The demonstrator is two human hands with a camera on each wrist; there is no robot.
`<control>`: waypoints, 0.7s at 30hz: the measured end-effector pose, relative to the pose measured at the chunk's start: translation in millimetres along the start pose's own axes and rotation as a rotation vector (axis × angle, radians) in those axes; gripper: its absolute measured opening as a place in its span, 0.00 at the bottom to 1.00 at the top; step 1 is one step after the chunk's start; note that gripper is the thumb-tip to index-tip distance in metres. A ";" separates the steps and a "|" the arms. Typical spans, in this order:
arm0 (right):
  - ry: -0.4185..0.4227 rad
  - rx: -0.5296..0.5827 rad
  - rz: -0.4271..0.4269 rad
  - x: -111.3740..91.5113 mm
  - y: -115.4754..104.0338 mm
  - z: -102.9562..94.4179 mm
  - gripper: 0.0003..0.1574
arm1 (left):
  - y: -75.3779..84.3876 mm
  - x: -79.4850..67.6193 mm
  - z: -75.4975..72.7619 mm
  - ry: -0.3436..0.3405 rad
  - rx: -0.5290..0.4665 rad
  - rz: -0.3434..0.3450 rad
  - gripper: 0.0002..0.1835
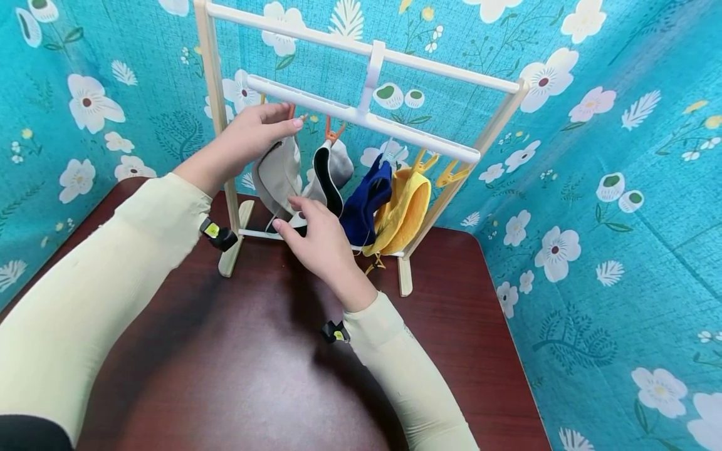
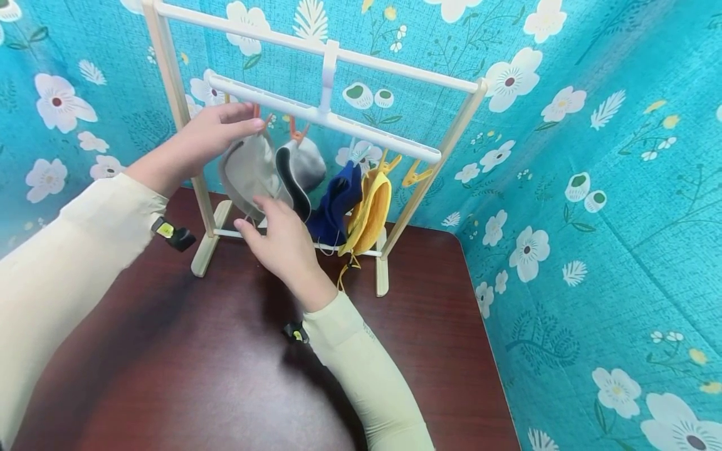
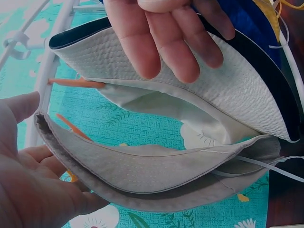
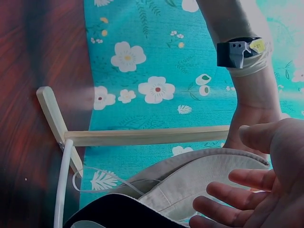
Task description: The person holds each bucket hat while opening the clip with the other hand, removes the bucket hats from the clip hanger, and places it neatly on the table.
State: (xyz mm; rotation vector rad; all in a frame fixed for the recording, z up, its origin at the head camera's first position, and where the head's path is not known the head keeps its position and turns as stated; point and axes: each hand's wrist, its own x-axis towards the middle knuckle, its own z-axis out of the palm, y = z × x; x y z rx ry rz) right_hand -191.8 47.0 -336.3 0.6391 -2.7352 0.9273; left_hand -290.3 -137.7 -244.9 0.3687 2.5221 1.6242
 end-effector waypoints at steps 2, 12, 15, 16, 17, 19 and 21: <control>-0.002 0.001 0.002 0.8 -0.8 0.5 0.35 | -0.1 1.6 0.0 0.007 -0.002 -0.002 0.44; -0.016 0.010 0.010 4.9 -2.8 1.9 0.35 | -0.8 10.8 -2.1 0.018 -0.005 -0.004 0.45; -0.011 0.034 0.032 5.7 -2.5 0.0 0.34 | -1.6 11.1 -1.1 0.018 0.019 0.015 0.44; -0.009 0.044 0.042 5.9 -2.2 -0.6 0.34 | -1.8 10.9 -0.6 0.017 0.027 0.020 0.44; -0.008 0.056 0.052 5.9 -1.8 -1.3 0.34 | -2.0 10.7 -0.1 0.016 0.033 0.025 0.44; -0.008 0.071 0.064 6.2 -1.5 -2.3 0.34 | -2.3 10.3 0.6 0.017 0.042 0.036 0.43; -0.009 0.085 0.070 6.6 -1.6 -2.6 0.34 | -1.8 9.9 1.0 0.018 0.045 0.042 0.42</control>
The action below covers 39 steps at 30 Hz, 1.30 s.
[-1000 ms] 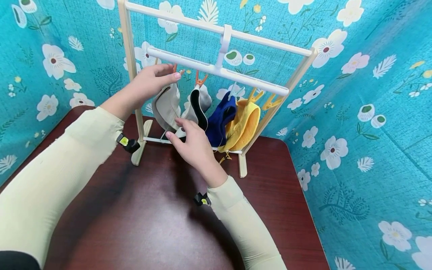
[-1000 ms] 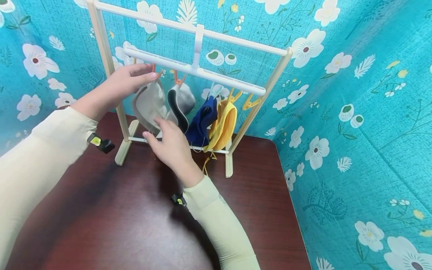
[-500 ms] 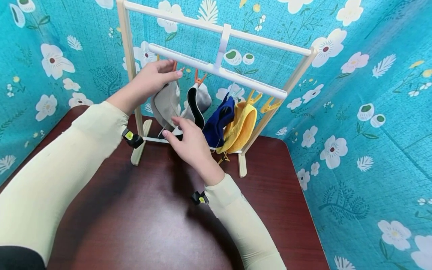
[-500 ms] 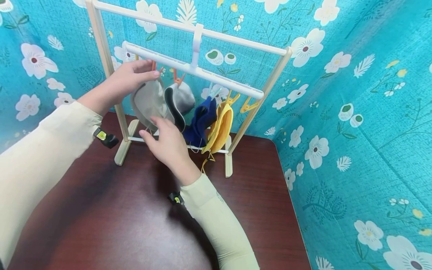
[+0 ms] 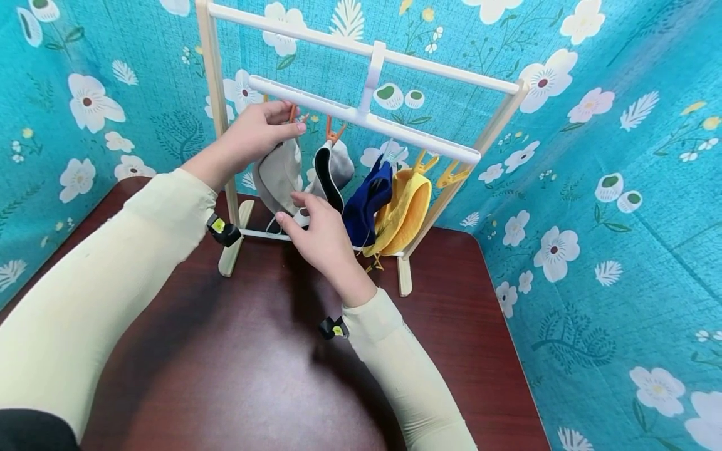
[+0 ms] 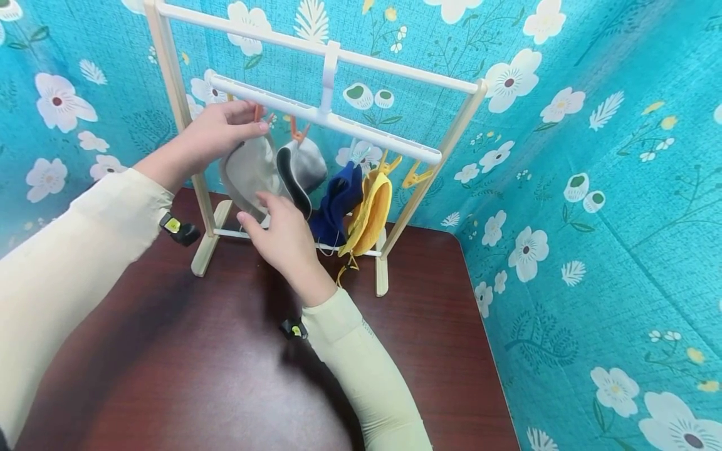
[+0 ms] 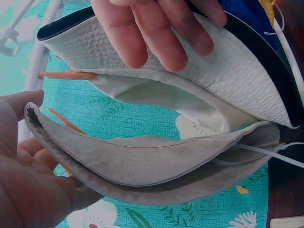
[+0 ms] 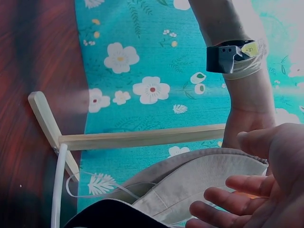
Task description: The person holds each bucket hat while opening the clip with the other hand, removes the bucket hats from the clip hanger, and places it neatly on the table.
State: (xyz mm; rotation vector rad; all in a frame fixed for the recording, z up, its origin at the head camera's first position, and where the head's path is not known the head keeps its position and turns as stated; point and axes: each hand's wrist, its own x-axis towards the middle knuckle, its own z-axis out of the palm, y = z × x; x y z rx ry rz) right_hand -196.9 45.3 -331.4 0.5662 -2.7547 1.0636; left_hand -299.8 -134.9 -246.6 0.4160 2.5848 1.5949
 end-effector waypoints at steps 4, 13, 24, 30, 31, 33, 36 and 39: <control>0.008 0.025 0.003 1.1 -0.5 1.3 0.33 | 1.7 -0.3 0.7 0.004 0.004 0.004 0.42; -0.016 0.060 0.020 4.8 0.1 8.1 0.34 | -0.5 1.8 9.4 0.079 -0.112 0.008 0.34; -0.025 0.070 0.022 7.6 2.6 9.9 0.33 | 4.7 5.7 17.4 0.216 -0.185 -0.061 0.31; -0.021 0.075 0.029 10.3 4.7 13.0 0.32 | 7.1 7.1 21.1 0.246 -0.183 -0.105 0.31; -0.020 0.073 0.033 11.0 5.1 13.6 0.32 | 7.6 7.0 21.8 0.252 -0.173 -0.115 0.31; -0.017 0.070 0.035 12.4 6.4 14.7 0.32 | 8.1 7.7 23.0 0.263 -0.156 -0.138 0.33; -0.007 0.056 0.039 14.7 8.0 16.6 0.32 | 8.8 7.7 24.5 0.285 -0.131 -0.163 0.32; 0.005 0.040 0.046 16.9 8.7 18.9 0.32 | 8.9 6.8 26.0 0.308 -0.120 -0.167 0.30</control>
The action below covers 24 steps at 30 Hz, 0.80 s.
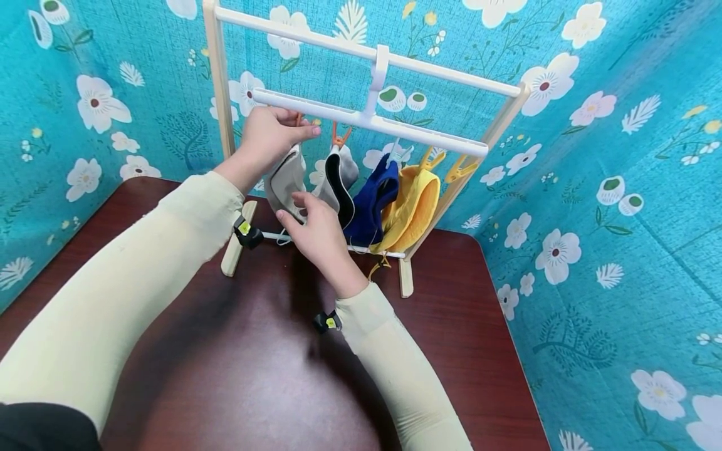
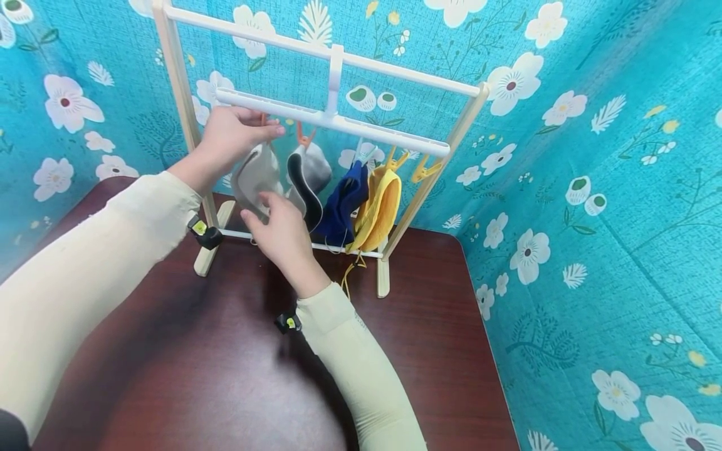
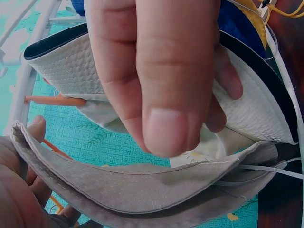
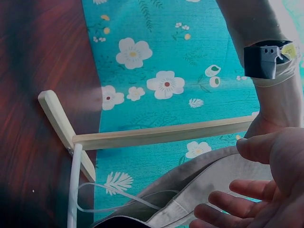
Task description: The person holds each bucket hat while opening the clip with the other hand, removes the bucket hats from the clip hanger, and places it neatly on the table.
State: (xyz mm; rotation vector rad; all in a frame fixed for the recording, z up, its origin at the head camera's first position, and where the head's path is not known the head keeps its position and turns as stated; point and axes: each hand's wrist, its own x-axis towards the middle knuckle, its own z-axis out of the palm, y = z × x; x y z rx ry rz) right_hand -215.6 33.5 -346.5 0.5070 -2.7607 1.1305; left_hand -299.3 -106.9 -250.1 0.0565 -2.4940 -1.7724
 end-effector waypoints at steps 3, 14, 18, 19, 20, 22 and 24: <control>0.013 -0.028 0.011 1.9 0.0 3.0 0.32 | -0.6 -1.9 0.6 0.022 0.012 0.011 0.29; 0.059 -0.112 0.040 9.9 1.9 14.9 0.36 | -6.3 -1.8 5.1 0.052 0.019 0.077 0.27; 0.077 -0.154 0.061 13.7 3.1 20.6 0.39 | -7.0 -2.5 7.2 0.052 -0.003 0.096 0.25; 0.080 -0.164 0.069 14.5 3.1 22.2 0.40 | -7.0 -2.5 7.7 0.053 -0.004 0.098 0.24; 0.083 -0.168 0.076 15.4 2.9 23.3 0.41 | -7.1 -2.6 8.4 0.054 -0.007 0.097 0.24; 0.086 -0.184 0.085 17.0 2.6 25.4 0.44 | -7.1 -2.8 9.6 0.057 -0.010 0.092 0.24; 0.089 -0.192 0.093 18.1 1.9 26.6 0.45 | -6.9 -3.2 10.9 0.062 0.002 0.089 0.24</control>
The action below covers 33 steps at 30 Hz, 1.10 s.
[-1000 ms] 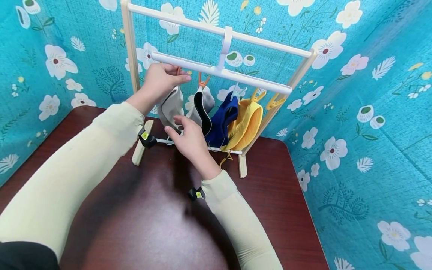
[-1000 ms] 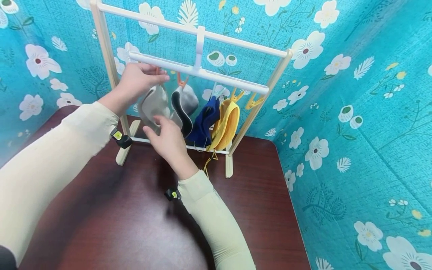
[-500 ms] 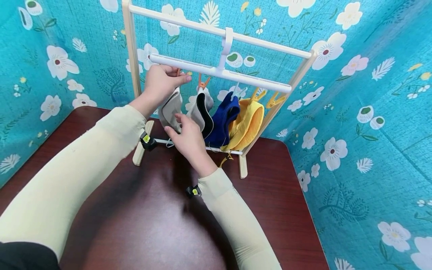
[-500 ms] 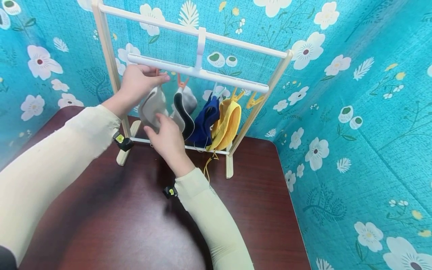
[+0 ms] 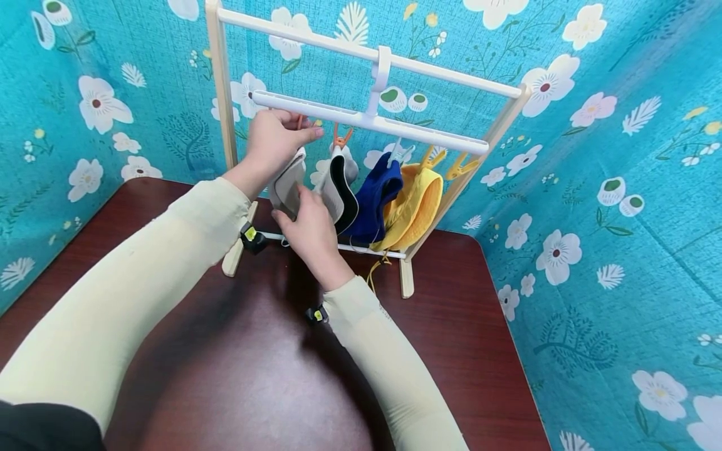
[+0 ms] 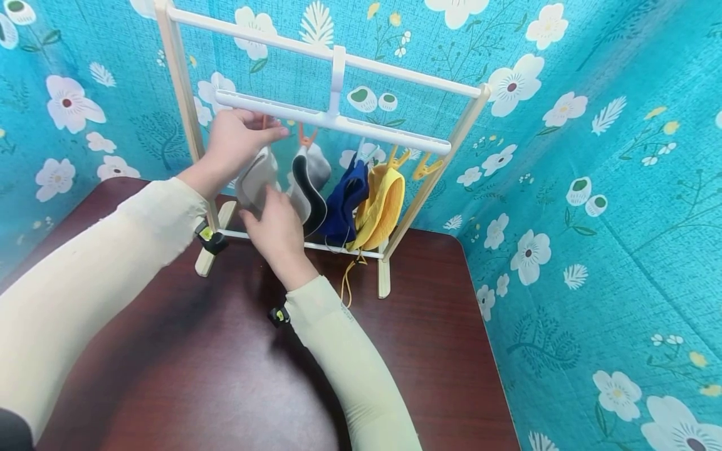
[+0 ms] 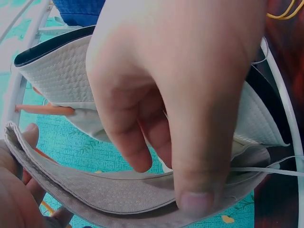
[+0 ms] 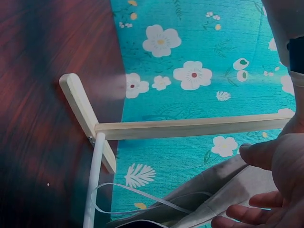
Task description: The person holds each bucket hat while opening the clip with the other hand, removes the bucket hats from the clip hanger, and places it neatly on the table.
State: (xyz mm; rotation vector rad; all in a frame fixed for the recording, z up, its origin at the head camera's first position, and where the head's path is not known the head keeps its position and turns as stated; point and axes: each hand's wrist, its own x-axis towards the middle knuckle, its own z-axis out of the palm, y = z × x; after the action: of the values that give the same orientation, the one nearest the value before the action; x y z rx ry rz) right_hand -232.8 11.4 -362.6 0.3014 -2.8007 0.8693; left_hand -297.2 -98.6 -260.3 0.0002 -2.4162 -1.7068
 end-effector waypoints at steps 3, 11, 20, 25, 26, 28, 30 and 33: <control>0.009 -0.011 0.007 1.2 -1.0 1.2 0.45 | 0.3 -0.5 1.7 0.013 0.043 0.005 0.23; 0.012 -0.030 0.035 5.0 -3.3 7.1 0.49 | 4.5 -5.6 3.1 0.067 0.125 0.046 0.21; 0.055 -0.062 0.055 8.0 -2.8 17.8 0.54 | 5.1 -9.4 4.5 0.086 0.184 0.061 0.22; 0.089 -0.091 0.053 8.8 -1.1 23.1 0.54 | 4.2 -8.7 4.9 0.083 0.206 0.063 0.21; 0.098 -0.102 0.046 8.8 -0.8 24.2 0.52 | 4.2 -8.8 4.9 0.083 0.209 0.064 0.20; 0.118 -0.127 0.025 8.6 0.0 26.3 0.46 | 4.2 -9.1 4.8 0.083 0.214 0.067 0.20; 0.140 -0.155 0.002 8.1 0.5 27.9 0.39 | 4.5 -9.4 4.6 0.085 0.217 0.074 0.20; 0.156 -0.167 -0.029 7.3 1.2 29.0 0.29 | 4.5 -9.5 4.2 0.084 0.216 0.085 0.21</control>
State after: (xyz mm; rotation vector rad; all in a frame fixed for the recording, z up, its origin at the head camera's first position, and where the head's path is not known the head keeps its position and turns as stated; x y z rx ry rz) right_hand -243.6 -5.3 -384.9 0.2364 -2.6947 0.6187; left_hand -288.0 -92.2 -258.9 -0.0010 -2.4870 -1.3759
